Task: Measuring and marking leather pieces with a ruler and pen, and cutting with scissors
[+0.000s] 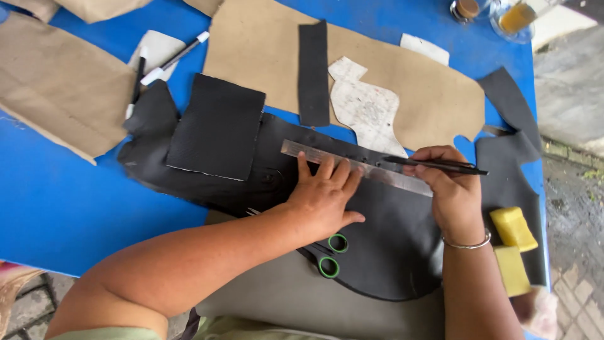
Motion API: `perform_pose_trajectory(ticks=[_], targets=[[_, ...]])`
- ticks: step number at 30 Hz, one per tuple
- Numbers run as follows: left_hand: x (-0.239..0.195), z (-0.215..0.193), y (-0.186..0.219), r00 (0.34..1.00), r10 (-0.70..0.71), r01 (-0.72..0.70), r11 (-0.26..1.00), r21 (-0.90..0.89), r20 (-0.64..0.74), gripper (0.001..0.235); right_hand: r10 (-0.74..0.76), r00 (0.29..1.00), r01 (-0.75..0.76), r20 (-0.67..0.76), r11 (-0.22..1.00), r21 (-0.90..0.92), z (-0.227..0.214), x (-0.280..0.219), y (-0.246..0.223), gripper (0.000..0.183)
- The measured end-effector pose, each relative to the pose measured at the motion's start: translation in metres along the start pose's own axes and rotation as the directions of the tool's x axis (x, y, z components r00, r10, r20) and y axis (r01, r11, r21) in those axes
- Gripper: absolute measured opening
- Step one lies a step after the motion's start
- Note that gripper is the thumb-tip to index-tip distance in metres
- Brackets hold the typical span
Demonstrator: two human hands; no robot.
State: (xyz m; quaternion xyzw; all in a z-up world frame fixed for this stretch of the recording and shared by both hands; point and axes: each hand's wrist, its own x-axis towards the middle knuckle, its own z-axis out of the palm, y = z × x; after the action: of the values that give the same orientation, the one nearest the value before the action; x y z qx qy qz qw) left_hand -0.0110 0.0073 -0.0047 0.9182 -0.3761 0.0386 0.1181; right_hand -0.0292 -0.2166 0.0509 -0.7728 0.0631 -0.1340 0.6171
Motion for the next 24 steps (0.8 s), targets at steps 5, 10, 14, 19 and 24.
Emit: perform_pose_trajectory(ticks=[5, 10, 14, 19, 24], targets=[[-0.001, -0.004, 0.000, 0.996, -0.005, 0.006, 1.000, -0.013, 0.093, 0.087, -0.068, 0.982, 0.074, 0.178, 0.997, -0.025, 0.051, 0.018, -0.018, 0.021], [-0.001, -0.012, 0.001, 0.991, -0.027, 0.022, 0.999, 0.039, 0.135, 0.085, -0.194, 0.936, 0.226, 0.292, 0.971, -0.081, 0.100, 0.041, -0.027, 0.019], [0.000, -0.019, -0.002, 0.966, -0.009, 0.016, 1.000, -0.022, 0.260, 0.087, -0.017, 0.955, 0.119, 0.296, 0.936, -0.331, 0.133, 0.053, -0.019, 0.015], [0.000, -0.026, -0.003, 0.944, 0.018, 0.008, 0.997, -0.076, 0.330, 0.087, -0.077, 0.953, 0.201, 0.292, 0.884, -0.422, 0.138, 0.056, -0.001, 0.014], [-0.002, -0.018, -0.002, 0.974, 0.011, -0.023, 0.998, 0.050, 0.228, 0.089, 0.002, 0.976, 0.109, 0.216, 0.860, -0.498, 0.109, 0.049, -0.002, 0.013]])
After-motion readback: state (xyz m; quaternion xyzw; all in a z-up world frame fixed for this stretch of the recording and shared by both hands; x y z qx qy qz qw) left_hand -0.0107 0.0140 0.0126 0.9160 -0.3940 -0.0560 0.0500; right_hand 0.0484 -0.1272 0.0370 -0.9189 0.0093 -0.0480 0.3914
